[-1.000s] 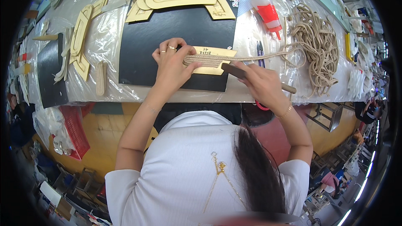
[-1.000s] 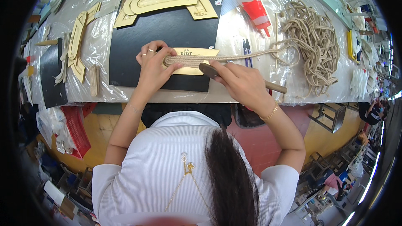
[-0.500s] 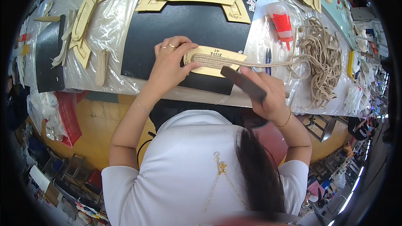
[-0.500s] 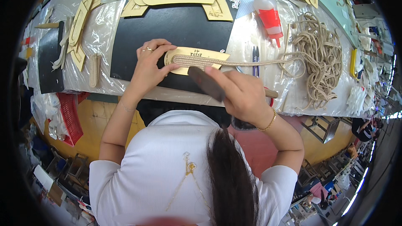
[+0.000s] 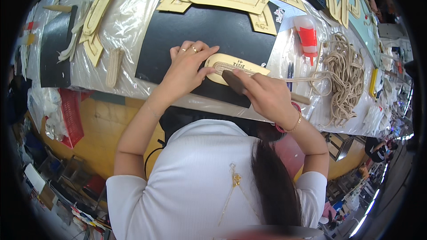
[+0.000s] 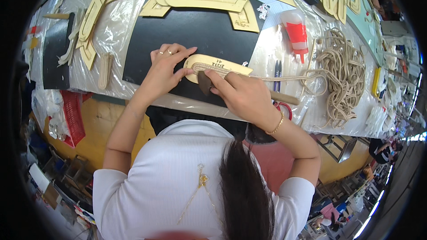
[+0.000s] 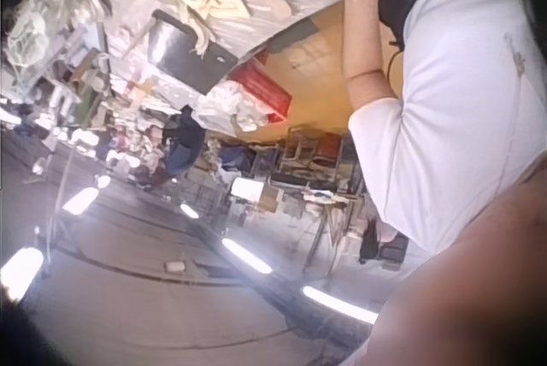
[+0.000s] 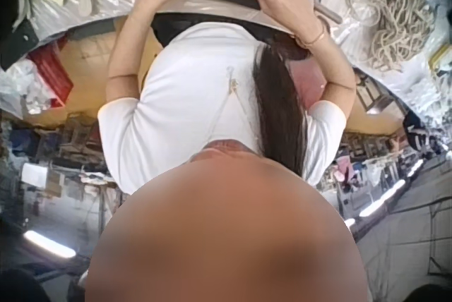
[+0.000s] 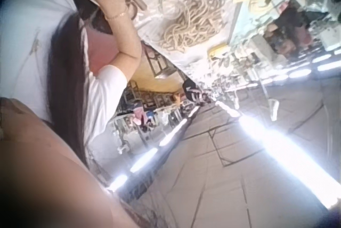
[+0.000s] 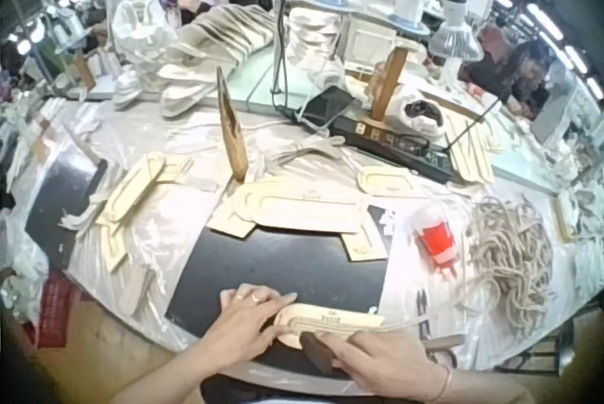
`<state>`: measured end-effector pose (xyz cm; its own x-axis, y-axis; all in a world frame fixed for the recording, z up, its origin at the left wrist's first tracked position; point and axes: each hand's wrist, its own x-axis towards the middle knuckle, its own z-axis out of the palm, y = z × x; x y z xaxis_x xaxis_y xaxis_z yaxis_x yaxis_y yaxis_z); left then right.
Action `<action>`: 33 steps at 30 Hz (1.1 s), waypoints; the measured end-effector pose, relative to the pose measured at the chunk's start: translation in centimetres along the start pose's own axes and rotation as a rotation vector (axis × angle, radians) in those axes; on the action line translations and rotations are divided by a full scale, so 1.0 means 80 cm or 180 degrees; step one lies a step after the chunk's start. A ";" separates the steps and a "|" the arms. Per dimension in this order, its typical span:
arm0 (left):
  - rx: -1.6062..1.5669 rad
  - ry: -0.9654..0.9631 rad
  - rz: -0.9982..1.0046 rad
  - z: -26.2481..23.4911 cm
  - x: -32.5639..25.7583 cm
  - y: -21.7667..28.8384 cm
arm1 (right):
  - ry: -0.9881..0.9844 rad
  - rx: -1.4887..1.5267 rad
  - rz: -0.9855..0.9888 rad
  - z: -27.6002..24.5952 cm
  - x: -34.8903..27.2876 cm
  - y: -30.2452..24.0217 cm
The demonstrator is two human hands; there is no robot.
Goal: The person repeatedly applies glue to a beige cord, places it onto a U-shaped wooden piece, presses it down, and trims the excess with scissors. This cycle is performed multiple times on the same piece.
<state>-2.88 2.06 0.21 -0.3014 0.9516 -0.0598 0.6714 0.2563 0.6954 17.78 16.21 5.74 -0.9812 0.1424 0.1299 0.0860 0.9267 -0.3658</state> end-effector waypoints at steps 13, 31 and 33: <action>-0.0293 -0.0190 0.0028 -0.006 0.004 -0.014 | -0.0155 -0.0127 -0.0098 0.006 0.018 -0.016; -0.0322 0.0048 0.0006 -0.001 -0.001 -0.010 | 0.0408 0.0317 0.0224 0.011 0.037 -0.019; -0.0222 0.0114 -0.0074 0.002 0.000 -0.006 | -0.0258 -0.0093 0.0529 0.014 0.039 -0.017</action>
<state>-3.09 1.99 -0.27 -0.3412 0.9386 -0.0519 0.6154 0.2647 0.7425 14.42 14.99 5.66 -0.9637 0.2669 -0.0052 0.2519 0.9026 -0.3490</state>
